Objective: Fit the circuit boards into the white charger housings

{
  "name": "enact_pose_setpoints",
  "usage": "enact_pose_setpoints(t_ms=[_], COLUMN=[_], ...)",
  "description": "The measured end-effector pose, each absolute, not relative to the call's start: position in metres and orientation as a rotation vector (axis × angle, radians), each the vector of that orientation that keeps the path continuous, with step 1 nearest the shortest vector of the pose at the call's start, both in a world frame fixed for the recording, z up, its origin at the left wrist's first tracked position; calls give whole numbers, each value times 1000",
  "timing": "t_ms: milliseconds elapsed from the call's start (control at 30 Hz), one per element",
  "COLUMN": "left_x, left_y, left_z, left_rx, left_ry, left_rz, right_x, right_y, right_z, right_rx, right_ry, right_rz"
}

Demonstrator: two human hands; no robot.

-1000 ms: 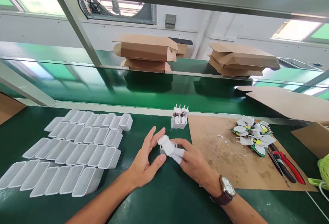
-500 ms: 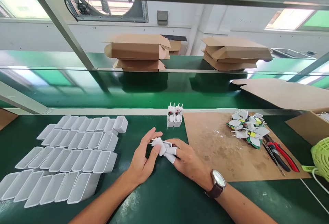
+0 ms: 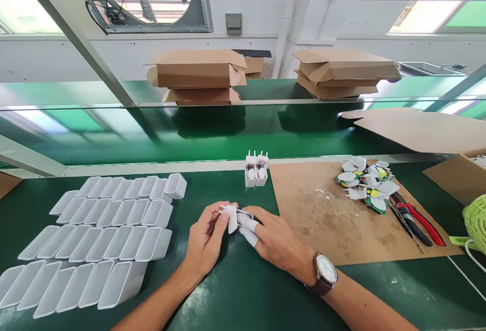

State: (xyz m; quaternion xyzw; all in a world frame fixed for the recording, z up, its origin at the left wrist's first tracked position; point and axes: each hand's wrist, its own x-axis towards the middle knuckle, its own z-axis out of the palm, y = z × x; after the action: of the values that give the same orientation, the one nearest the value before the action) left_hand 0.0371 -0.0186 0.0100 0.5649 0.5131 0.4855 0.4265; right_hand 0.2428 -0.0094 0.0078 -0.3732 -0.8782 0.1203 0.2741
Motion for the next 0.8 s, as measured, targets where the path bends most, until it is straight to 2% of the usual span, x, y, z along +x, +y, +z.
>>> enact_pose_setpoints(t_ms=[333,400,567,633,800], left_x=[34,36,46,49,51], left_y=[-16,-17,-26,-28,-26], left_z=[5,1,-4,-2,3], left_rx=[1477,1571,2051,2148,2262], left_ry=[1234,1203,1168,1166,1138], left_rz=[1227,1262,1358,1471,1592], right_x=[240,239,234,231,226], right_y=[-11,-10,-10,-11,-14], right_z=[9,10,9,7,4], right_rx=[-1030,-1042,-1013,-1024,-1019], right_ry=[-2333,-2151,-1528,-1458,-1424], right_rz=[460,679,1490,1623,1695])
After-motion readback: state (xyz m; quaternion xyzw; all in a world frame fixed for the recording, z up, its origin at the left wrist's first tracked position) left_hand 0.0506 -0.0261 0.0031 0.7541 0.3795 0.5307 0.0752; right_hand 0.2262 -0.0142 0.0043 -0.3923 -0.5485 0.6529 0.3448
